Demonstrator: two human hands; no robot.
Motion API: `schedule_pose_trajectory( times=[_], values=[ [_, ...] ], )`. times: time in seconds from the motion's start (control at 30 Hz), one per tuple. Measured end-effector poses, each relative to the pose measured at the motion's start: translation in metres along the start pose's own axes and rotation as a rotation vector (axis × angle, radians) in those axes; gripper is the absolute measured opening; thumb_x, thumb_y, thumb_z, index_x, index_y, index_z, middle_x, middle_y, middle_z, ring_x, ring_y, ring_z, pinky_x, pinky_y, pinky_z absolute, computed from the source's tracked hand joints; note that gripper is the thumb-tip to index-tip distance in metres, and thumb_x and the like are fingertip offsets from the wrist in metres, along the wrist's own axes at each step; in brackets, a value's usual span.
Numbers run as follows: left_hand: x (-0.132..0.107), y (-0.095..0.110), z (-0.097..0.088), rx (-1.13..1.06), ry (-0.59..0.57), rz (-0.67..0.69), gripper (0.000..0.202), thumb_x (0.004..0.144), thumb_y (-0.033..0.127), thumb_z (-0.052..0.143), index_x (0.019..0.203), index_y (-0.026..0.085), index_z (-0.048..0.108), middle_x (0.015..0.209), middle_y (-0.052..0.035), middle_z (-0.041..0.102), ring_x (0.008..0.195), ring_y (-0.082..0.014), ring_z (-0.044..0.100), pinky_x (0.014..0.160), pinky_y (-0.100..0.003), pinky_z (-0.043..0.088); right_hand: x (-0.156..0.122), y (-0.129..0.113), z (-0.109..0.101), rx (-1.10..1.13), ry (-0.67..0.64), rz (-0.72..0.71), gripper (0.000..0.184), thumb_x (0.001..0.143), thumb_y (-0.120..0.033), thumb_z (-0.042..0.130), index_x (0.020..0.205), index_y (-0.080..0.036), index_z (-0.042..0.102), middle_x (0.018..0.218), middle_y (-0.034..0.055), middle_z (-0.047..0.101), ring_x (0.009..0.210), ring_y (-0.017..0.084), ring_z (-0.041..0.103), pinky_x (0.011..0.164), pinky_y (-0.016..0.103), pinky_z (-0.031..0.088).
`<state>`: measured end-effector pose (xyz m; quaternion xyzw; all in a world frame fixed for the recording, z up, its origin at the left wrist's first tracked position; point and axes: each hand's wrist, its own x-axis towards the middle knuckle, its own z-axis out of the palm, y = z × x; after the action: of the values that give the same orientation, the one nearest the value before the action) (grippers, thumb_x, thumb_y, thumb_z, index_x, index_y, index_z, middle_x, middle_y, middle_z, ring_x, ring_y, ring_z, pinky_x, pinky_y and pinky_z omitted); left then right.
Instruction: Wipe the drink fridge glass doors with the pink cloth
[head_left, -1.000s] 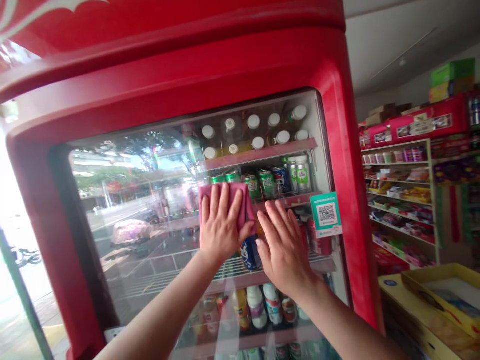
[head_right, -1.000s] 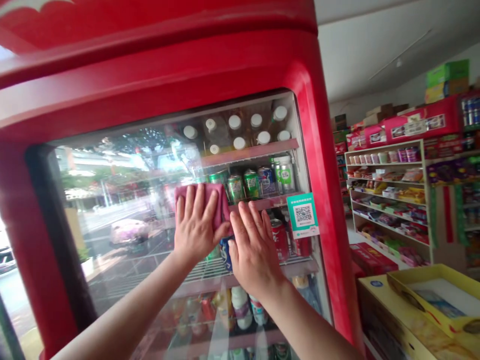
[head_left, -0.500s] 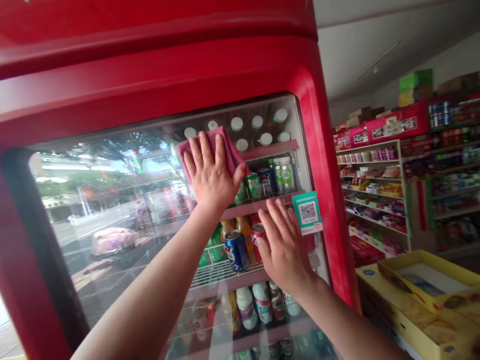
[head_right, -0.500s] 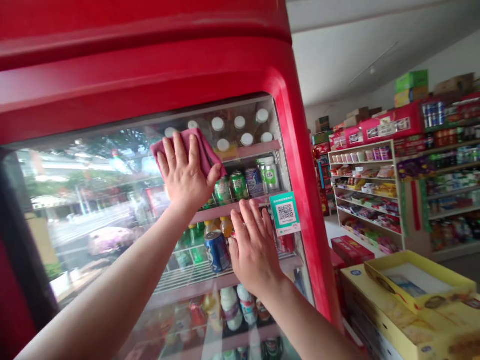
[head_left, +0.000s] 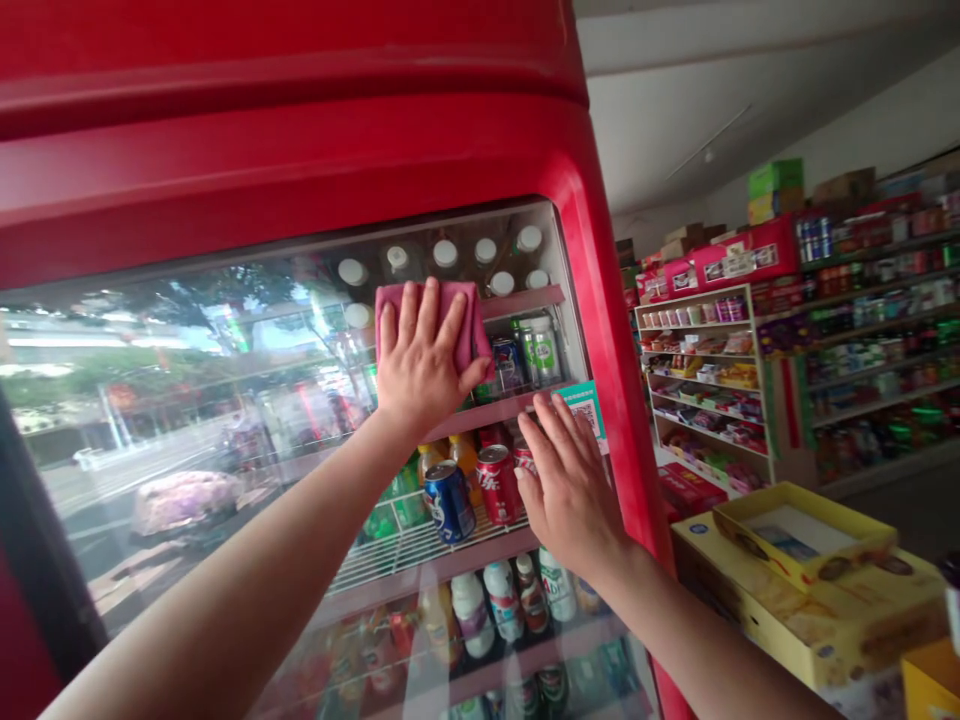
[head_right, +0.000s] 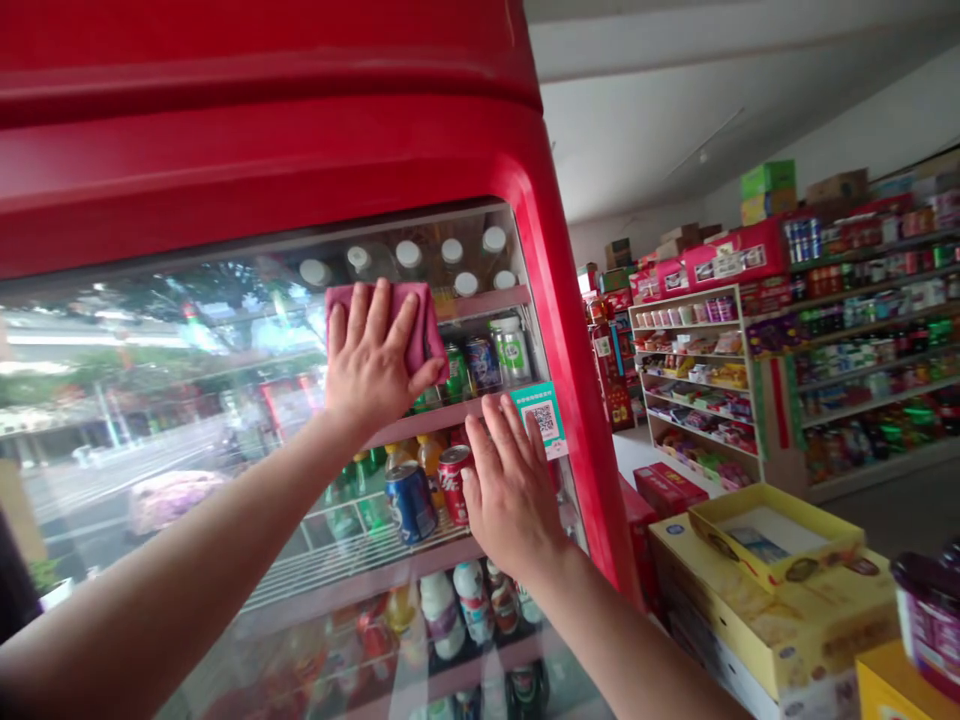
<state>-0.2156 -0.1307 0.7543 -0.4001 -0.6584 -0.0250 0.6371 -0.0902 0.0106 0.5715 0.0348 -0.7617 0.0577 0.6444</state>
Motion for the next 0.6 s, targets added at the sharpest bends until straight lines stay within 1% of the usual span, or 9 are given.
schedule_pose_trajectory(
  times=[0.07,0.1,0.17,0.23,0.33,0.4,0.43,0.5,0.6],
  values=[
    [0.027,0.010,0.005,-0.034,0.065,-0.149,0.097,0.098,0.069,0.065,0.177,0.022,0.032,0.187,-0.0186,0.021,0.175,-0.0465,0.016,0.140,-0.069,0.010,0.002,0.000,-0.004,-0.003,0.024,0.007,0.057,0.109,-0.022,0.053,0.165,-0.014,0.048,0.179,0.0182,0.044,0.173,0.035,0.030,0.137,0.068,0.037],
    [0.033,0.017,0.008,-0.048,0.085,-0.196,0.098,0.098,0.068,0.065,0.177,0.021,0.032,0.187,-0.0194,0.020,0.175,-0.0475,0.015,0.140,-0.070,0.009,0.002,-0.001,-0.005,0.001,0.031,0.009,0.058,0.109,-0.021,0.053,0.167,-0.015,0.047,0.179,0.0178,0.044,0.173,0.034,0.030,0.137,0.067,0.037],
    [0.029,0.032,0.011,-0.058,0.075,-0.204,0.098,0.099,0.067,0.065,0.178,0.020,0.030,0.188,-0.0198,0.017,0.175,-0.0477,0.013,0.140,-0.071,0.009,0.000,-0.003,-0.006,0.011,0.033,0.013,0.061,0.108,-0.020,0.054,0.169,-0.016,0.044,0.180,0.0170,0.043,0.173,0.033,0.029,0.137,0.067,0.037],
    [0.005,0.045,0.013,-0.049,-0.004,-0.062,0.097,0.100,0.068,0.062,0.178,0.021,0.028,0.188,-0.0185,0.016,0.175,-0.0454,0.012,0.141,-0.069,0.011,-0.006,-0.003,-0.007,0.011,0.020,0.013,0.063,0.107,-0.020,0.055,0.169,-0.015,0.044,0.180,0.0168,0.042,0.173,0.034,0.029,0.136,0.066,0.040],
    [-0.040,0.055,0.013,-0.046,-0.143,0.253,0.092,0.102,0.071,0.057,0.178,0.026,0.029,0.188,-0.0134,0.021,0.175,-0.0396,0.018,0.142,-0.062,0.014,-0.018,0.000,-0.009,-0.009,-0.017,0.010,0.063,0.107,-0.020,0.056,0.168,-0.014,0.045,0.180,0.0166,0.043,0.173,0.035,0.030,0.135,0.067,0.041],
    [-0.058,0.054,0.012,-0.054,-0.193,0.368,0.091,0.103,0.073,0.055,0.178,0.028,0.029,0.187,-0.0102,0.024,0.175,-0.0375,0.022,0.143,-0.060,0.015,-0.024,0.004,-0.011,-0.024,-0.047,0.007,0.063,0.106,-0.020,0.056,0.168,-0.014,0.045,0.180,0.0164,0.043,0.172,0.036,0.031,0.134,0.068,0.042],
    [-0.060,0.053,0.012,-0.059,-0.203,0.389,0.091,0.103,0.074,0.054,0.178,0.029,0.029,0.187,-0.0092,0.024,0.174,-0.0368,0.023,0.143,-0.060,0.015,-0.027,0.007,-0.012,-0.029,-0.063,0.007,0.062,0.106,-0.020,0.056,0.167,-0.013,0.046,0.180,0.0164,0.043,0.172,0.036,0.031,0.133,0.068,0.043],
    [-0.049,0.052,0.011,-0.063,-0.188,0.354,0.090,0.104,0.073,0.053,0.178,0.027,0.029,0.187,-0.0099,0.024,0.174,-0.0368,0.023,0.143,-0.060,0.015,-0.030,0.012,-0.016,-0.035,-0.088,0.017,0.060,0.106,-0.021,0.056,0.166,-0.012,0.048,0.180,0.0167,0.042,0.171,0.037,0.032,0.133,0.068,0.044],
    [-0.005,0.059,0.014,-0.065,-0.102,0.147,0.088,0.105,0.068,0.053,0.177,0.023,0.032,0.187,-0.0148,0.023,0.175,-0.0397,0.020,0.142,-0.063,0.013,-0.032,0.019,-0.024,-0.039,-0.098,0.036,0.061,0.106,-0.021,0.057,0.166,-0.013,0.047,0.181,0.0172,0.040,0.172,0.037,0.030,0.134,0.068,0.042]
  ],
)
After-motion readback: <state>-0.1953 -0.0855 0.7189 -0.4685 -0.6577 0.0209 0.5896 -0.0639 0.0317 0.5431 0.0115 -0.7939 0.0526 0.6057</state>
